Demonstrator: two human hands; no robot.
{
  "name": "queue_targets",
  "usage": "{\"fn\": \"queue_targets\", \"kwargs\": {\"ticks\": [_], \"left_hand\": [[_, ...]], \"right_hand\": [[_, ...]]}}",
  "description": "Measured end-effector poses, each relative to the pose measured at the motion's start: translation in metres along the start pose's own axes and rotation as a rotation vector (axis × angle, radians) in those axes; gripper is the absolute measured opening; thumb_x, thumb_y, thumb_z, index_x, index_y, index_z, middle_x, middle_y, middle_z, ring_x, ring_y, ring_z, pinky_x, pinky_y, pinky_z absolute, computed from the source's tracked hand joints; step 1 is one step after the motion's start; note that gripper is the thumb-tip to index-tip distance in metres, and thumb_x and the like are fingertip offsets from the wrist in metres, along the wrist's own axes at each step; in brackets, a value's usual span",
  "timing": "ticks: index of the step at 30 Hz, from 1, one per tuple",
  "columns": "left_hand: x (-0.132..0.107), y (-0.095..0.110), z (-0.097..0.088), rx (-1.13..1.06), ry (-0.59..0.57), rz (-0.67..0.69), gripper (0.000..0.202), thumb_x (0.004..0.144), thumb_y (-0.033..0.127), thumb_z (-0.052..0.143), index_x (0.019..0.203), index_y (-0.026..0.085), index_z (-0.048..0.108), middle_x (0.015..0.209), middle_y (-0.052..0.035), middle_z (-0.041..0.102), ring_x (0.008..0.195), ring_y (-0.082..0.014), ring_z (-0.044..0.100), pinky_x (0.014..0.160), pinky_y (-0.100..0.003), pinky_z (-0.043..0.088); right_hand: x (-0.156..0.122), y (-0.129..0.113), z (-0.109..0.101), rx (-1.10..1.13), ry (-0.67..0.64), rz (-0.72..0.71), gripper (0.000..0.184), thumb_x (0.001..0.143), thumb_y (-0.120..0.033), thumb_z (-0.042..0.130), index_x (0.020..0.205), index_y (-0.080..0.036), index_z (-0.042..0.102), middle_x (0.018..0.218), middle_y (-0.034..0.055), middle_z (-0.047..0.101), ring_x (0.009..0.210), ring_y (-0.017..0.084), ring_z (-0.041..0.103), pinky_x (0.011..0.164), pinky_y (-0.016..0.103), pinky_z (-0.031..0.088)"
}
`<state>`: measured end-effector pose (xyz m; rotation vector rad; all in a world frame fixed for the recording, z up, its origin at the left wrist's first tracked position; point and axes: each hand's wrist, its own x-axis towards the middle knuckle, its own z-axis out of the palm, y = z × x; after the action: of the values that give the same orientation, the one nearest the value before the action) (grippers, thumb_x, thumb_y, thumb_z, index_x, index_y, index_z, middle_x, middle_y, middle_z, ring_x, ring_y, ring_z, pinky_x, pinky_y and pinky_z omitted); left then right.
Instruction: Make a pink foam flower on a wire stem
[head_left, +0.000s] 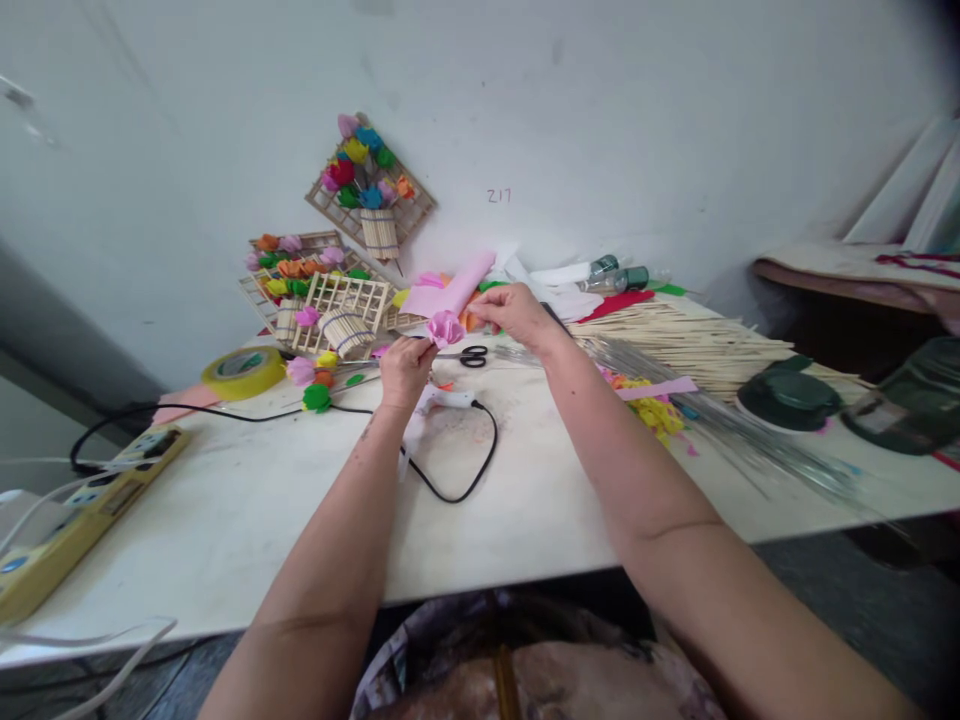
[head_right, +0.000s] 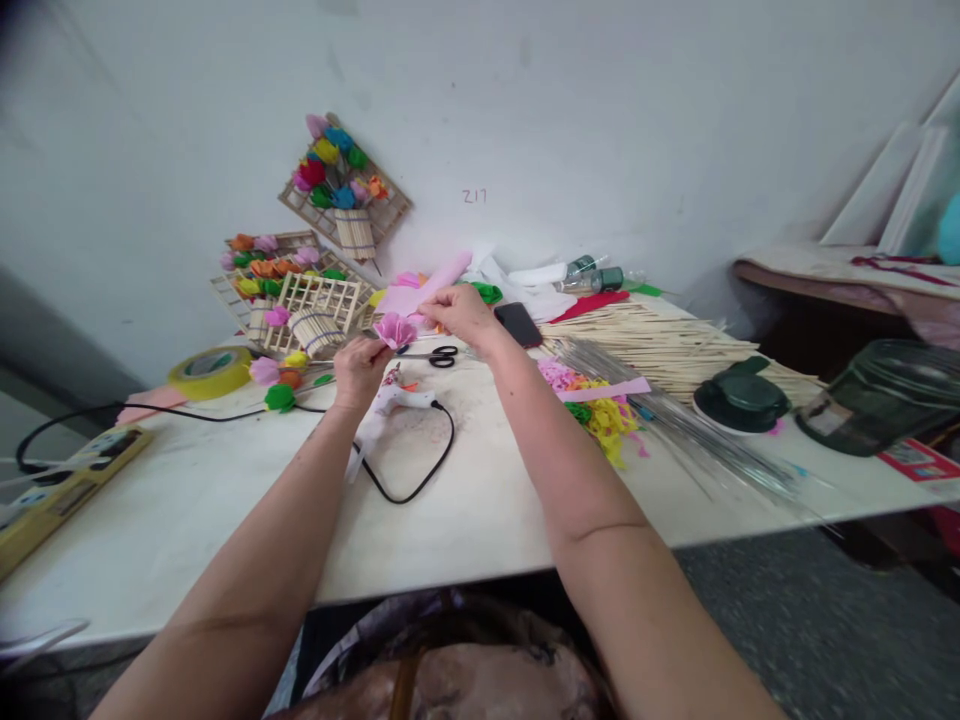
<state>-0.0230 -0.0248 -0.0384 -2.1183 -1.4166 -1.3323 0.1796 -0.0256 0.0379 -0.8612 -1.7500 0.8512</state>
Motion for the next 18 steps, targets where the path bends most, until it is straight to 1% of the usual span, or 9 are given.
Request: {"fn": "queue_targets", "kwargs": {"ticks": [5, 9, 13, 16, 18], "left_hand": [[0.000, -0.001, 0.000, -0.018, -0.010, -0.046, 0.017, 0.079, 0.027, 0.059, 0.064, 0.019, 0.063, 0.060, -0.0032, 0.056, 0.063, -0.0168, 0.050, 0.059, -0.028, 0.032], [0.001, 0.000, -0.001, -0.038, -0.005, -0.057, 0.023, 0.080, 0.030, 0.060, 0.059, 0.019, 0.059, 0.057, -0.0023, 0.053, 0.060, -0.0159, 0.048, 0.058, -0.028, 0.030], [0.001, 0.001, -0.001, -0.052, 0.007, -0.054, 0.030, 0.081, 0.030, 0.058, 0.054, 0.019, 0.054, 0.054, -0.0018, 0.051, 0.058, -0.0148, 0.047, 0.058, -0.027, 0.029], [0.000, 0.001, -0.001, -0.027, 0.016, -0.054, 0.030, 0.081, 0.030, 0.058, 0.054, 0.018, 0.054, 0.055, -0.0020, 0.051, 0.057, -0.0142, 0.046, 0.057, -0.027, 0.028], [0.000, -0.001, 0.000, -0.009, 0.019, -0.030, 0.030, 0.082, 0.031, 0.057, 0.055, 0.018, 0.055, 0.055, -0.0021, 0.051, 0.057, -0.0139, 0.046, 0.057, -0.027, 0.028]], "right_hand": [[-0.002, -0.005, 0.001, 0.004, -0.049, 0.039, 0.015, 0.072, -0.022, 0.059, 0.061, -0.012, 0.060, 0.052, -0.0010, 0.053, 0.048, 0.007, 0.043, 0.042, 0.019, 0.032], [-0.005, -0.011, 0.004, -0.026, -0.078, 0.039, 0.017, 0.073, -0.021, 0.058, 0.058, -0.013, 0.057, 0.050, -0.0026, 0.049, 0.045, 0.005, 0.038, 0.040, 0.019, 0.029], [-0.008, -0.017, 0.010, -0.038, -0.115, 0.039, 0.015, 0.073, -0.021, 0.057, 0.061, -0.013, 0.058, 0.048, -0.0038, 0.047, 0.043, 0.005, 0.035, 0.041, 0.019, 0.025], [-0.010, -0.020, 0.016, -0.034, -0.133, 0.024, 0.015, 0.073, -0.021, 0.057, 0.061, -0.012, 0.059, 0.047, -0.0040, 0.046, 0.045, 0.005, 0.036, 0.044, 0.020, 0.027], [-0.011, -0.020, 0.020, -0.042, -0.132, 0.023, 0.016, 0.072, -0.022, 0.056, 0.059, -0.012, 0.058, 0.046, -0.0041, 0.046, 0.045, 0.006, 0.037, 0.046, 0.021, 0.028]]}}
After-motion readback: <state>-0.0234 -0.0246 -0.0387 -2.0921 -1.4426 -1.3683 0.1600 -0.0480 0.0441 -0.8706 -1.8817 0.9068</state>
